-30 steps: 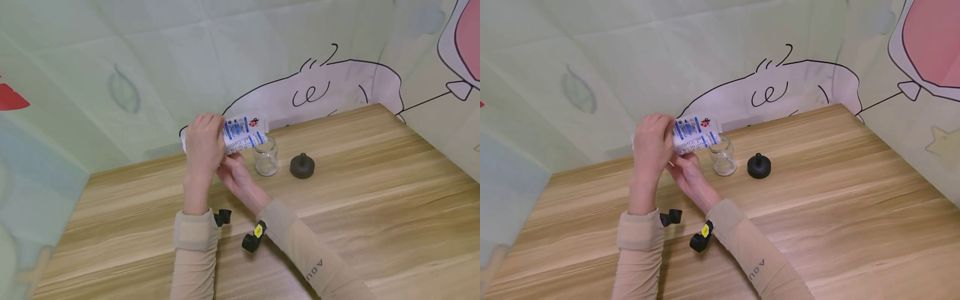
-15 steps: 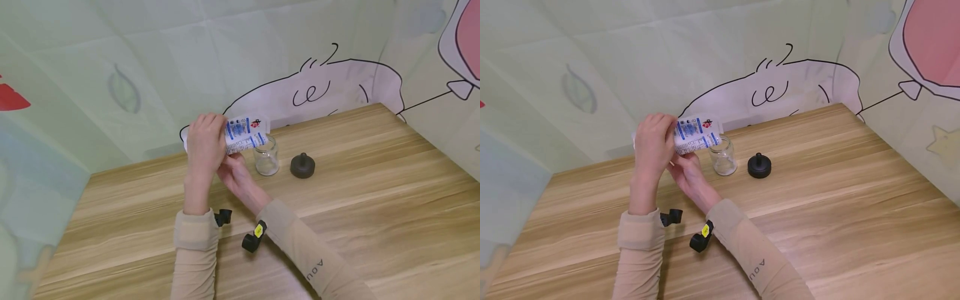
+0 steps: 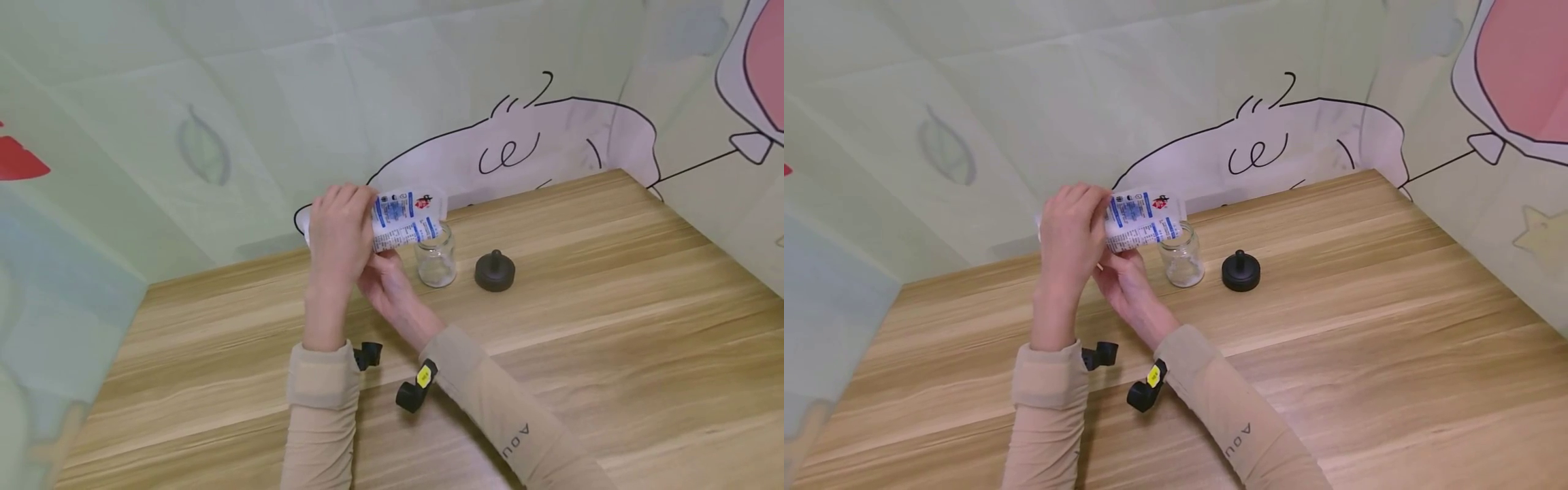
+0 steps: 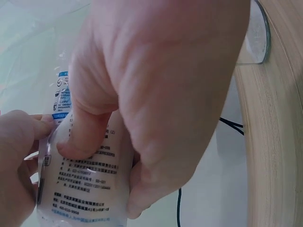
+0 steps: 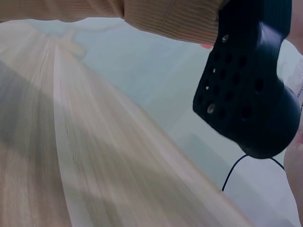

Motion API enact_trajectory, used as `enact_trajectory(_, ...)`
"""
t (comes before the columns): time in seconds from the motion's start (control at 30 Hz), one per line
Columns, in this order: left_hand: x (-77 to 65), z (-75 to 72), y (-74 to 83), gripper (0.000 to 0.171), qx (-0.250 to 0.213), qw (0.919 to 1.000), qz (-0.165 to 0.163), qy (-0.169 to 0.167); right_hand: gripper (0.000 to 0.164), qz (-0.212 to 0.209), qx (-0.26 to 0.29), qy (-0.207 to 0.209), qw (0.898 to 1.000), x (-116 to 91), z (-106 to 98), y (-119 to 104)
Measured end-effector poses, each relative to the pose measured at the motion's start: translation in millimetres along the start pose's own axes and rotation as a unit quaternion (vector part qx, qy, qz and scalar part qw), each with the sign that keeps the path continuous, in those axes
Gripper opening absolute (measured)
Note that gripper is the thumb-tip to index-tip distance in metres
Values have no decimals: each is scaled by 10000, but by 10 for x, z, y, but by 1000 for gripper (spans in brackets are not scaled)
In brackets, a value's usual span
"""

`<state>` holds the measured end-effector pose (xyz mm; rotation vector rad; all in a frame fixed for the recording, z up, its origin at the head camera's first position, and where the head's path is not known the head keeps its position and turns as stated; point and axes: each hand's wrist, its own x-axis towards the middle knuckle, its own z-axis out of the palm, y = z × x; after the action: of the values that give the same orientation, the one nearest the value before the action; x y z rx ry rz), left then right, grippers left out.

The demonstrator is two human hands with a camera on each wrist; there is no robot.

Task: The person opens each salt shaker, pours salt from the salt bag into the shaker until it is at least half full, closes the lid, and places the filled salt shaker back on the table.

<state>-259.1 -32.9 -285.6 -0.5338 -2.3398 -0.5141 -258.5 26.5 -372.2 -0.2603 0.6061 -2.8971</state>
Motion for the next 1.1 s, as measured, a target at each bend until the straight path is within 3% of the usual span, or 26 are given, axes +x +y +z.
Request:
enact_trajectory(0.6, 0, 37, 41, 21, 28, 9995, -122, 304, 42, 128, 226, 62, 9996, -22, 28, -25)
enact_trajectory(1.1, 8, 28, 38, 18, 98, 9983, 173, 546, 44, 200, 224, -211, 9993, -21, 34, -47)
